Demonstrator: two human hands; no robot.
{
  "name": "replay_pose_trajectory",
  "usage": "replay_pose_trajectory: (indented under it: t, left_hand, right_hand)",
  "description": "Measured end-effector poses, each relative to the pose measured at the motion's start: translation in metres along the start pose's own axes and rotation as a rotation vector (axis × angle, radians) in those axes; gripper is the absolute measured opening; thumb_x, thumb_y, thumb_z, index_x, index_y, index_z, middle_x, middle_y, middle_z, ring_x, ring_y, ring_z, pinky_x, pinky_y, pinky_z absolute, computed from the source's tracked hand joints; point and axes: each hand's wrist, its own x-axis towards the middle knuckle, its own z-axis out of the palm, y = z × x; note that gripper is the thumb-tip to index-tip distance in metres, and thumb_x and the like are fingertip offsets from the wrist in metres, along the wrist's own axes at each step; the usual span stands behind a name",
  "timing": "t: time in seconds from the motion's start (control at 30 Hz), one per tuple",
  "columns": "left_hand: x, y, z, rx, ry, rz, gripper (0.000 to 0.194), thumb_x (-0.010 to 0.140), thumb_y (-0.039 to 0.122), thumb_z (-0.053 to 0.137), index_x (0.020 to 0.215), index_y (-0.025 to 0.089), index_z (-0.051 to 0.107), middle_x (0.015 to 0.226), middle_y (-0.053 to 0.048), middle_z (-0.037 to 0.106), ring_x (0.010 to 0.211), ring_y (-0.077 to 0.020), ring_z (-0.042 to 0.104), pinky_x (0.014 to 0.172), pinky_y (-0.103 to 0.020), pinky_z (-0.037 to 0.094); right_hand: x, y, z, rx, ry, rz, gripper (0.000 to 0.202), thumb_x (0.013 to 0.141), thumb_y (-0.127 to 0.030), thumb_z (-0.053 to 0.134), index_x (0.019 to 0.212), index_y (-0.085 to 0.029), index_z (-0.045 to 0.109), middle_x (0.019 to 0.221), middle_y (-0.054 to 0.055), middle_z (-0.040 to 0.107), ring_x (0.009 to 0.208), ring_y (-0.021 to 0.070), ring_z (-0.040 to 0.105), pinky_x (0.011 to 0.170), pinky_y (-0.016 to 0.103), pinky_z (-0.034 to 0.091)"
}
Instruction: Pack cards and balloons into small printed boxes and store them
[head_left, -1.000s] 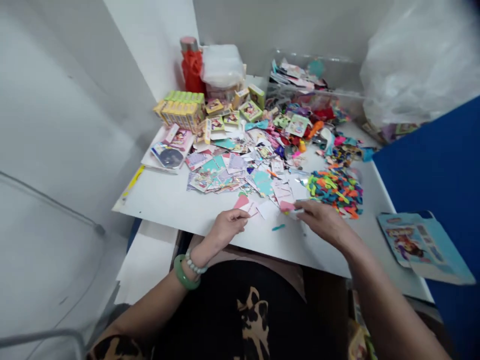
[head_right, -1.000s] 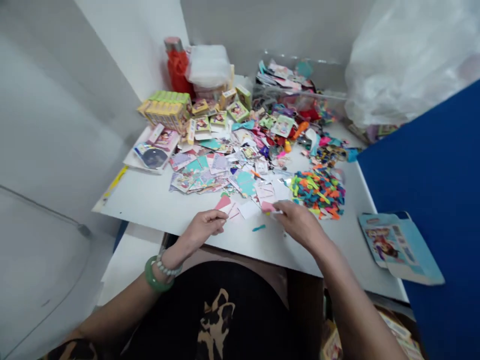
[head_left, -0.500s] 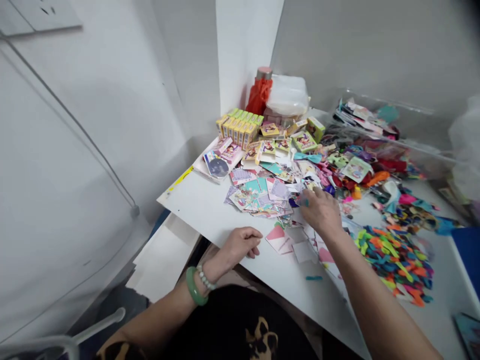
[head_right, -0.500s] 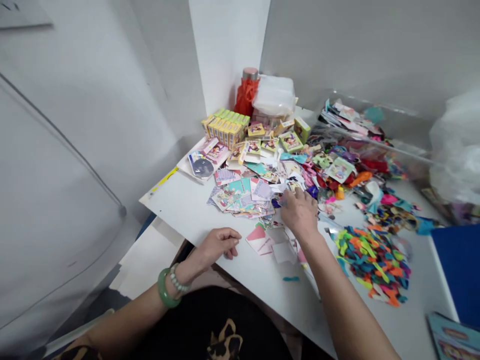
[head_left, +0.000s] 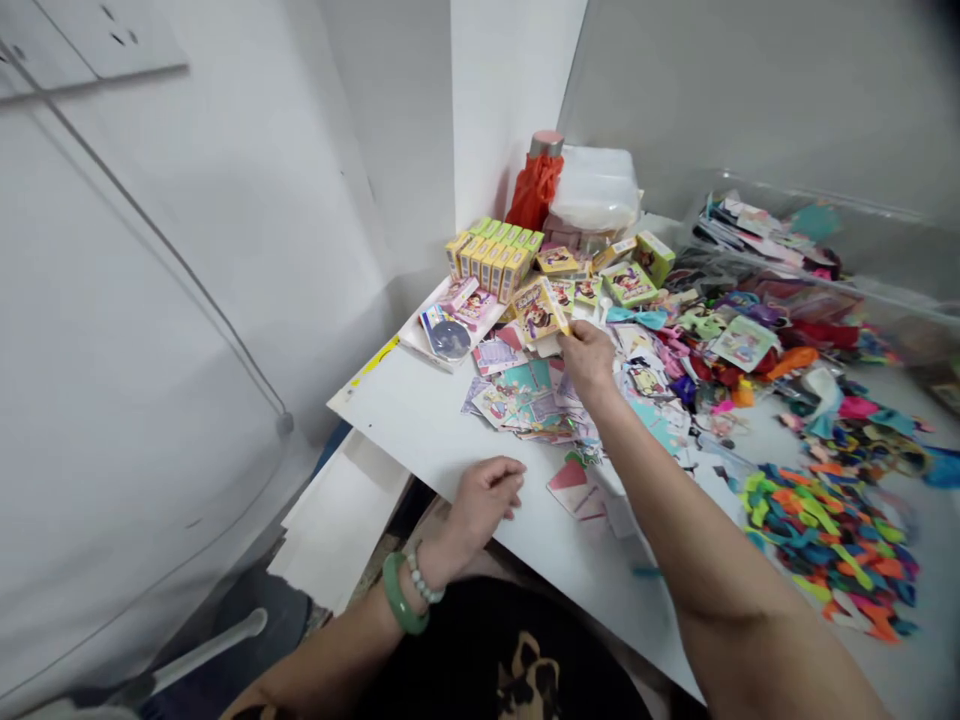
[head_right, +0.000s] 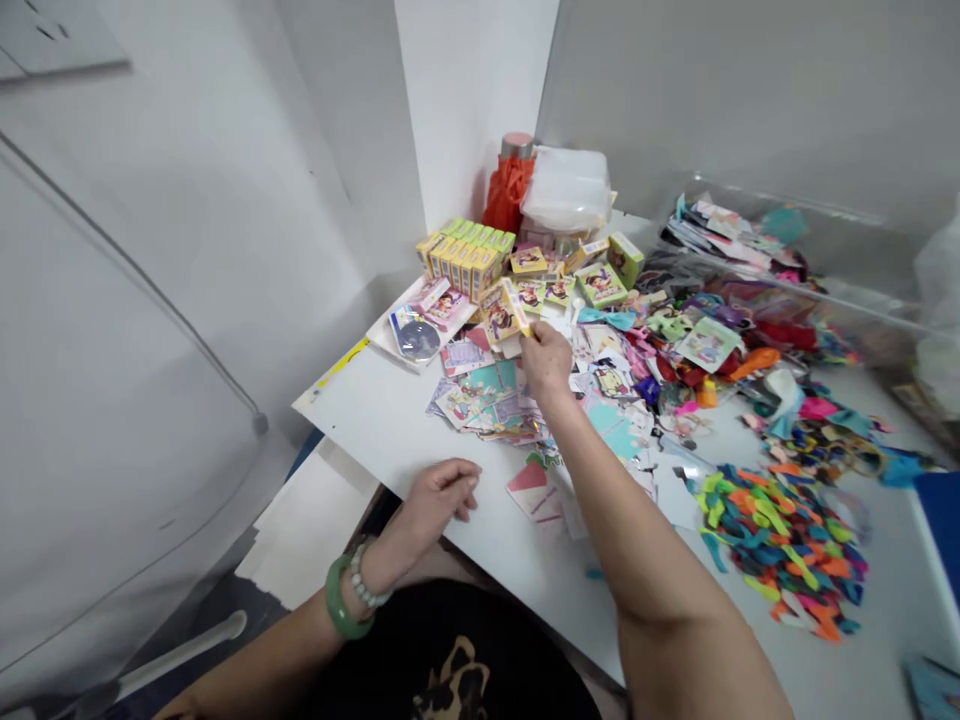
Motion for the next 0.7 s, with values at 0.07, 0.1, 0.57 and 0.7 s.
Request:
replay_pose_trajectory:
  t: [0.07, 0.1, 0.57, 0.7]
  left_hand:
    - [-0.006, 0.016, -0.009, 0.266, 0.218, 0.348, 0.030, 0.097, 0.040, 0.061, 0.113, 0.018, 0.074, 0.120, -0.016, 0.075, 0.110, -0.0285, 0.072, 0.093, -0.043, 0.058]
    - [-0.008, 0.025, -0.013, 0.411, 0.255, 0.499, 0.033, 0.097, 0.037, 0.062, 0.122, 0.018, 0.072, 0.137, -0.018, 0.069, 0.128, -0.0320, 0.065, 0.107, -0.049, 0.052]
    - [-0.001, 0.039, -0.001, -0.353, -0.366, -0.019, 0.049, 0.077, 0.047, 0.088, 0.111, 0.016, 0.071, 0.112, -0.008, 0.074, 0.103, -0.0217, 0.067, 0.093, -0.033, 0.051]
    - [-0.008, 0.045, -0.004, -0.374, -0.373, -0.041, 0.051, 0.075, 0.047, 0.092, 0.110, 0.017, 0.073, 0.113, -0.008, 0.074, 0.104, -0.0220, 0.065, 0.094, -0.035, 0.050]
  right_hand:
    - [-0.039, 0.020, -0.027, 0.057, -0.071, -0.142, 0.022, 0.083, -0.029, 0.054, 0.085, -0.021, 0.075, 0.075, 0.002, 0.070, 0.076, 0.0203, 0.063, 0.067, 0.029, 0.043]
    - [-0.062, 0.028, -0.040, 0.074, -0.178, -0.232, 0.019, 0.083, -0.029, 0.056, 0.080, -0.021, 0.073, 0.071, 0.001, 0.068, 0.073, 0.0190, 0.061, 0.064, 0.028, 0.042]
    - [-0.063, 0.098, -0.077, -0.655, -0.139, 0.036, 0.060, 0.088, -0.030, 0.064, 0.146, -0.017, 0.058, 0.141, 0.022, 0.064, 0.130, 0.0390, 0.059, 0.107, 0.053, 0.046]
    - [-0.057, 0.121, -0.081, -0.589, -0.141, 0.037, 0.069, 0.084, -0.039, 0.068, 0.149, -0.020, 0.056, 0.139, 0.021, 0.064, 0.130, 0.0395, 0.059, 0.103, 0.050, 0.050]
